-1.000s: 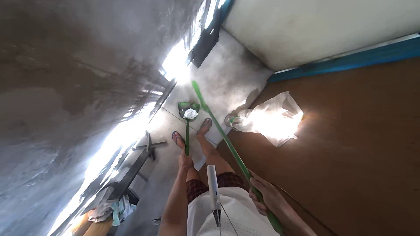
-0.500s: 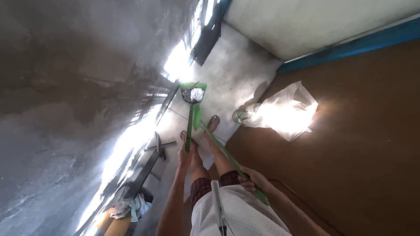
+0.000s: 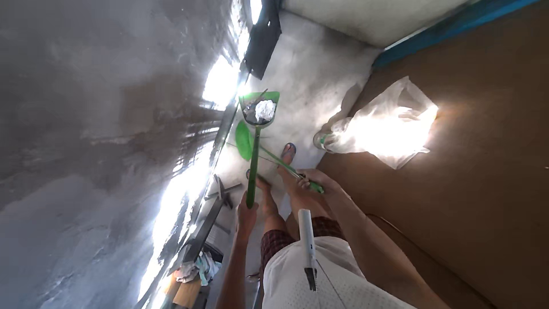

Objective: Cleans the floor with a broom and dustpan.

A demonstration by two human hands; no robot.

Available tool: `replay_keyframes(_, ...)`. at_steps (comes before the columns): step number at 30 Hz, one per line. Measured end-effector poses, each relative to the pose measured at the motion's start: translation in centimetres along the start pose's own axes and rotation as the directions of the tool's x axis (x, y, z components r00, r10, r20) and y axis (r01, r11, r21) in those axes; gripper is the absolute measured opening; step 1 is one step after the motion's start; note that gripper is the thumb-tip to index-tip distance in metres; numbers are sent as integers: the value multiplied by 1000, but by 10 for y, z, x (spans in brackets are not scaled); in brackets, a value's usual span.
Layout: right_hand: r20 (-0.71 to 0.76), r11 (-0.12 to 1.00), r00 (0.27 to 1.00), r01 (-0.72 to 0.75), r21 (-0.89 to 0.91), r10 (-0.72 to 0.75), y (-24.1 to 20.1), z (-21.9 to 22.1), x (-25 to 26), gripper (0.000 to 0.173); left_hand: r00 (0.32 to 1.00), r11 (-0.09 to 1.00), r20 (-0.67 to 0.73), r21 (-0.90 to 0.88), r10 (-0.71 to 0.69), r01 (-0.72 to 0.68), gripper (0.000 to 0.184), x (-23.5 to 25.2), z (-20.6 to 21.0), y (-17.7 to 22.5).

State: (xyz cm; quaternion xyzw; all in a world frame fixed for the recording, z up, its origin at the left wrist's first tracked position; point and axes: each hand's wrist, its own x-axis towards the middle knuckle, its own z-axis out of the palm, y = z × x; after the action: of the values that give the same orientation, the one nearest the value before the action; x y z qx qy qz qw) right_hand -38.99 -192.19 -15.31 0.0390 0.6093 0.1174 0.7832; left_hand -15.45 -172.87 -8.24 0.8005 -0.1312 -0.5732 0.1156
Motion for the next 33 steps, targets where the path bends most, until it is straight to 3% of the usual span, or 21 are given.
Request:
replay_keyframes(5, -149, 967, 967, 181, -177, -209, -12, -9, -34, 23, 1000, 1000, -22, 17, 7, -7, 62, -14, -1, -1)
replay_keyframes(9, -193, 902, 920, 263, -343, -342, 5, -7, -61, 40, 999, 999, -48, 34, 5, -4, 60, -27, -4, -2)
replay_keyframes(13, -126, 886, 925, 295, -357, -359, 33, -14, -105, 41, 997, 1000, -70, -1, 20, -20, 60, -39, -8, -8)
replay_keyframes(17, -19, 955, 974, 216, -205, -225, 62, -26, -137, 42, 996, 1000, -91, -20, 18, -20, 59, -54, -14, -14)
replay_keyframes(20, 108, 990, 990, 105, -98, -94, 70, -34, -121, 30, 995, 1000, -101, -9, 23, -24, 58, -65, -19, -12)
replay_keyframes(24, 158, 989, 987, -3, -146, 26, 68, -26, -61, 24, 994, 1000, -109, -13, -18, 16, 60, -74, -23, -7)
replay_keyframes(30, -98, 943, 983, 118, -311, -155, 39, -22, -28, 20, 992, 999, -125, -34, -34, 30, 58, -78, -27, -10)
replay_keyframes(33, -132, 907, 962, 171, -386, -237, 20, -30, -33, 25, 990, 999, -137, -16, -35, 33, 58, -79, -24, -11)
